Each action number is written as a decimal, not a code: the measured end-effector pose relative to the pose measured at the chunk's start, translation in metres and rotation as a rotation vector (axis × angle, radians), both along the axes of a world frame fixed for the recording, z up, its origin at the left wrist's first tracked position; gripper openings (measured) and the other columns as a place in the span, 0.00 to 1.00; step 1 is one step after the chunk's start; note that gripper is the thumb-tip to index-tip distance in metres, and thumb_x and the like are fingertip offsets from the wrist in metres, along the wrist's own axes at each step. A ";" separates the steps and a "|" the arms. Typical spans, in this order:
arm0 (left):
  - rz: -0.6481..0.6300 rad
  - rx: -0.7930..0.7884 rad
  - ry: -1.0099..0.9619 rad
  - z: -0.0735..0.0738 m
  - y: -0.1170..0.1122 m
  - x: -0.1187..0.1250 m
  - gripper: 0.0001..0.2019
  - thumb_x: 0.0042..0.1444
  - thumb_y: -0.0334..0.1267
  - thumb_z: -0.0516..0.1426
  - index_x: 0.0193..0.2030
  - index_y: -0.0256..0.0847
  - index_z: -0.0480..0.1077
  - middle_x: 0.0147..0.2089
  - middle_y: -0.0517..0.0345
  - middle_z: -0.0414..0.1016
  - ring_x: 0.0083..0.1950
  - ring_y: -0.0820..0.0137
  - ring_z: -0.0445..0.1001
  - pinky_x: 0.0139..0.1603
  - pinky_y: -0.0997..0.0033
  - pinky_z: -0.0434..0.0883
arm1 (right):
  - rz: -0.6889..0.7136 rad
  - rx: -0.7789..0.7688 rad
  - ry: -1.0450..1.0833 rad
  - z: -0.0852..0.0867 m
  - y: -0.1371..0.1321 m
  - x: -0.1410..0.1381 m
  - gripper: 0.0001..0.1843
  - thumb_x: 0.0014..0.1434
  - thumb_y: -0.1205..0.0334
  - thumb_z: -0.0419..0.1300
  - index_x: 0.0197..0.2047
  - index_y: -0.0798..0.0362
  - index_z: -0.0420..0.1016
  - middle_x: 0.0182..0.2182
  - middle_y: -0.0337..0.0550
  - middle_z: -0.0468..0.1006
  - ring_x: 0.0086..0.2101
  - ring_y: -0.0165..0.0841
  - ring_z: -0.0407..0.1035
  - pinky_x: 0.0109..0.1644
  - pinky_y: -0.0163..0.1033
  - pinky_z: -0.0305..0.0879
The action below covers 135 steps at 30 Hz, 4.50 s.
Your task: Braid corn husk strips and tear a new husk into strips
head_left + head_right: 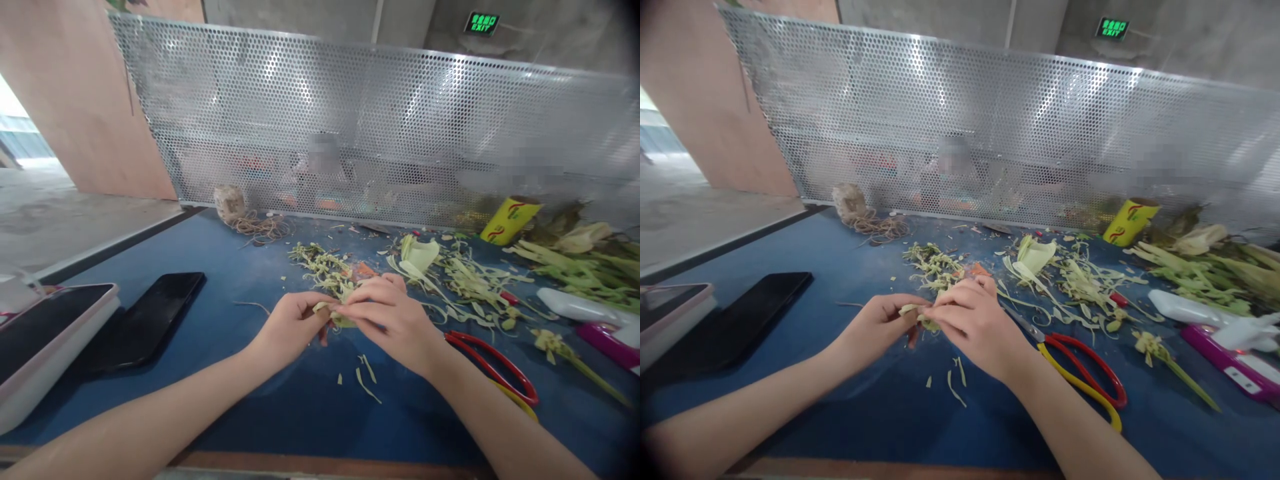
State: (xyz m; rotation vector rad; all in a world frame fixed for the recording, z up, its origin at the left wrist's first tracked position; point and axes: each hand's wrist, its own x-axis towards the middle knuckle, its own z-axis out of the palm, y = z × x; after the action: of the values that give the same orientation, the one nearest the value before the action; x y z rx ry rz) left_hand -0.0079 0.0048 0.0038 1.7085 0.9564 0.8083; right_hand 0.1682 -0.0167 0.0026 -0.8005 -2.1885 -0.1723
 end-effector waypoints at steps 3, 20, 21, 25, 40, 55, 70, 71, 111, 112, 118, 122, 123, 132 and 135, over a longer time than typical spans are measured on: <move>0.009 -0.026 -0.021 -0.001 0.000 0.001 0.09 0.52 0.35 0.51 0.30 0.34 0.71 0.16 0.64 0.64 0.18 0.77 0.64 0.22 0.78 0.60 | 0.005 0.008 -0.011 -0.002 0.000 0.001 0.07 0.56 0.68 0.56 0.38 0.52 0.73 0.33 0.41 0.75 0.35 0.30 0.66 0.44 0.41 0.58; -0.022 -0.217 -0.085 -0.002 0.000 0.000 0.15 0.40 0.31 0.58 0.39 0.32 0.71 0.30 0.58 0.73 0.25 0.73 0.71 0.32 0.70 0.70 | -0.073 -0.100 -0.125 0.000 0.000 0.003 0.06 0.59 0.68 0.52 0.33 0.53 0.69 0.34 0.41 0.73 0.36 0.31 0.63 0.46 0.42 0.56; -0.023 -0.242 -0.101 -0.003 0.001 0.000 0.17 0.38 0.29 0.58 0.40 0.32 0.70 0.30 0.58 0.73 0.27 0.72 0.71 0.33 0.70 0.71 | -0.073 -0.114 -0.127 0.000 0.000 0.003 0.06 0.59 0.68 0.52 0.32 0.53 0.69 0.34 0.41 0.72 0.37 0.31 0.63 0.46 0.42 0.56; 0.022 -0.154 -0.038 -0.006 0.004 0.000 0.13 0.38 0.31 0.60 0.35 0.33 0.73 0.28 0.58 0.73 0.25 0.73 0.70 0.31 0.71 0.70 | -0.007 -0.158 -0.122 0.000 -0.001 0.001 0.07 0.60 0.69 0.49 0.32 0.55 0.67 0.34 0.44 0.71 0.38 0.31 0.63 0.44 0.38 0.60; -0.014 0.414 0.301 -0.008 0.005 -0.005 0.04 0.45 0.31 0.57 0.24 0.38 0.73 0.26 0.59 0.70 0.28 0.72 0.67 0.28 0.77 0.62 | -0.009 -0.385 -0.102 0.002 -0.009 -0.003 0.09 0.57 0.75 0.49 0.38 0.52 0.62 0.34 0.41 0.68 0.37 0.29 0.63 0.42 0.33 0.62; 0.054 -0.063 -0.047 -0.001 0.007 -0.006 0.09 0.39 0.34 0.62 0.30 0.36 0.76 0.25 0.59 0.75 0.23 0.75 0.69 0.28 0.77 0.68 | -0.108 -0.692 0.329 -0.009 0.004 -0.001 0.23 0.57 0.53 0.51 0.54 0.49 0.53 0.48 0.48 0.61 0.43 0.34 0.63 0.44 0.41 0.63; 0.136 -0.177 -0.183 0.004 0.007 0.000 0.09 0.34 0.31 0.64 0.28 0.37 0.75 0.23 0.61 0.75 0.22 0.75 0.68 0.27 0.75 0.68 | 0.022 -0.927 0.573 -0.008 0.007 -0.013 0.17 0.59 0.51 0.46 0.26 0.53 0.62 0.18 0.34 0.62 0.21 0.25 0.59 0.26 0.32 0.58; 0.130 -0.176 -0.199 0.005 0.007 0.000 0.08 0.34 0.31 0.64 0.27 0.37 0.75 0.22 0.61 0.75 0.22 0.76 0.68 0.26 0.75 0.67 | 0.014 -0.927 0.579 -0.008 0.007 -0.014 0.17 0.59 0.51 0.46 0.26 0.53 0.61 0.18 0.34 0.62 0.21 0.26 0.59 0.26 0.32 0.58; 0.049 -0.186 -0.213 0.000 0.007 -0.002 0.24 0.36 0.34 0.63 0.36 0.42 0.52 0.17 0.73 0.65 0.19 0.77 0.66 0.23 0.78 0.60 | 0.161 -1.053 0.721 -0.010 0.005 -0.019 0.09 0.49 0.59 0.60 0.31 0.53 0.66 0.24 0.33 0.64 0.23 0.24 0.57 0.27 0.31 0.55; 0.036 -0.184 -0.227 -0.001 0.007 -0.002 0.25 0.36 0.34 0.63 0.36 0.42 0.52 0.17 0.73 0.66 0.20 0.76 0.67 0.24 0.77 0.61 | 0.169 -1.052 0.742 -0.009 0.005 -0.019 0.08 0.49 0.59 0.60 0.32 0.53 0.66 0.24 0.33 0.64 0.23 0.23 0.57 0.27 0.31 0.55; 0.040 -0.189 -0.228 -0.004 0.005 -0.001 0.24 0.38 0.32 0.63 0.35 0.42 0.50 0.17 0.73 0.67 0.20 0.78 0.65 0.25 0.78 0.62 | 0.245 -1.161 0.742 -0.013 0.006 -0.017 0.11 0.47 0.59 0.62 0.33 0.53 0.67 0.24 0.33 0.65 0.21 0.23 0.57 0.24 0.30 0.54; 0.017 -0.172 -0.219 -0.004 0.002 0.000 0.22 0.40 0.31 0.62 0.35 0.42 0.51 0.17 0.74 0.65 0.20 0.79 0.64 0.25 0.79 0.62 | 0.203 -1.114 0.866 -0.017 0.009 -0.017 0.09 0.46 0.62 0.62 0.30 0.54 0.67 0.22 0.32 0.65 0.21 0.22 0.56 0.24 0.30 0.53; 0.014 -0.160 -0.216 -0.004 0.002 0.000 0.21 0.41 0.32 0.62 0.36 0.42 0.51 0.18 0.74 0.65 0.21 0.79 0.64 0.26 0.78 0.62 | 0.193 -1.104 0.934 -0.017 0.010 -0.017 0.08 0.46 0.62 0.62 0.30 0.54 0.67 0.22 0.32 0.64 0.20 0.21 0.56 0.23 0.30 0.53; 0.022 -0.065 -0.159 0.005 0.003 -0.007 0.15 0.46 0.33 0.59 0.34 0.42 0.53 0.19 0.73 0.59 0.21 0.79 0.59 0.25 0.78 0.58 | 0.273 -1.086 1.247 -0.006 0.014 -0.011 0.11 0.43 0.64 0.65 0.29 0.53 0.68 0.18 0.30 0.64 0.18 0.21 0.56 0.22 0.31 0.54; -0.074 -0.074 -0.163 0.006 0.001 -0.009 0.14 0.47 0.34 0.57 0.36 0.41 0.54 0.22 0.70 0.62 0.23 0.78 0.60 0.26 0.77 0.59 | 0.318 -1.161 1.170 -0.010 0.013 -0.011 0.10 0.46 0.60 0.64 0.29 0.53 0.68 0.17 0.31 0.66 0.18 0.22 0.58 0.23 0.32 0.54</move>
State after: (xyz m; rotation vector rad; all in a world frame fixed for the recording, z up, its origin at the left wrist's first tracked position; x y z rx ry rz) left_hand -0.0169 0.0060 0.0099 1.5796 0.7987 0.8393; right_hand 0.1572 -0.0039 -0.0075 -0.7698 -1.0668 1.4568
